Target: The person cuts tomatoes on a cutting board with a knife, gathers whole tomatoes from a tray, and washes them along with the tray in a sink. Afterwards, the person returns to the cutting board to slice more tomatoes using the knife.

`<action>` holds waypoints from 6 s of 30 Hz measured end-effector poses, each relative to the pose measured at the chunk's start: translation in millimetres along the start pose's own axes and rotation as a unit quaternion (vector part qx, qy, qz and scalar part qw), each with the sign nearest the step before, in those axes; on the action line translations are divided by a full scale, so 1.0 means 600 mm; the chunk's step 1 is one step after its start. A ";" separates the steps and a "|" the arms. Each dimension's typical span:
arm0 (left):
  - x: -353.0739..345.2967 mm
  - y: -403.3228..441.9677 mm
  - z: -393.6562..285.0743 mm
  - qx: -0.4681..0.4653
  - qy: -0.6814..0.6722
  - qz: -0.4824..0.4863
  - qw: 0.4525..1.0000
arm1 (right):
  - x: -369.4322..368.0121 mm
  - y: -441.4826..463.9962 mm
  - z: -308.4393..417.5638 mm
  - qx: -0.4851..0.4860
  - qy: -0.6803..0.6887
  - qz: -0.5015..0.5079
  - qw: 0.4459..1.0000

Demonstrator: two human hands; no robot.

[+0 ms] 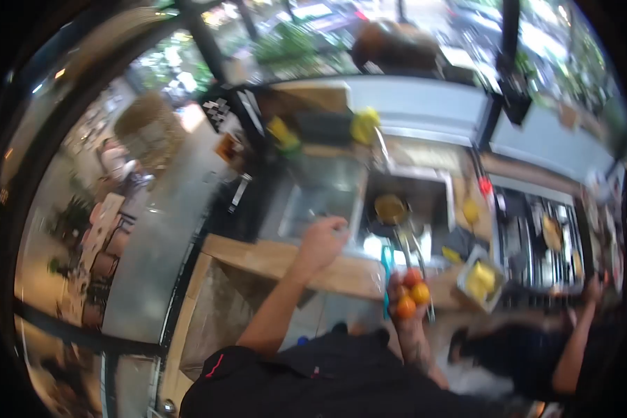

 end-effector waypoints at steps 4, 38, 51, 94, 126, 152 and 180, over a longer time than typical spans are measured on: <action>-0.050 -0.045 0.007 0.050 -0.025 0.050 0.997 | -0.008 -0.010 -0.004 -0.064 0.104 0.021 0.992; -0.243 0.068 -0.044 0.018 -0.148 0.323 0.935 | 0.010 -0.126 0.016 0.313 0.050 -0.068 0.946; -0.095 0.090 0.172 0.038 -0.015 0.074 0.996 | 0.181 0.383 -0.029 0.143 -0.264 -0.280 0.912; -0.429 0.579 0.259 -0.368 0.276 0.139 0.877 | -0.051 0.358 0.463 0.016 -0.881 -0.467 -0.076; -0.388 0.488 0.213 -0.074 -0.127 0.223 0.964 | 0.123 0.507 0.267 0.153 -0.902 -0.341 0.218; -0.471 0.381 0.324 0.305 -0.247 0.392 0.832 | 0.060 0.391 0.441 0.039 -0.882 -0.296 0.364; -0.489 0.504 0.261 -0.032 -0.016 0.417 0.908 | 0.079 0.385 0.466 0.199 -0.776 -0.521 0.294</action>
Point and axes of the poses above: each hand's wrist, its own y-axis towards the middle knuckle, its own x-axis out of the back of the hand, z = x × y, the point moved 7 cm from there along y, towards the middle knuckle, and after that the axes turned 3 degrees about z, right-handed, at the moved point
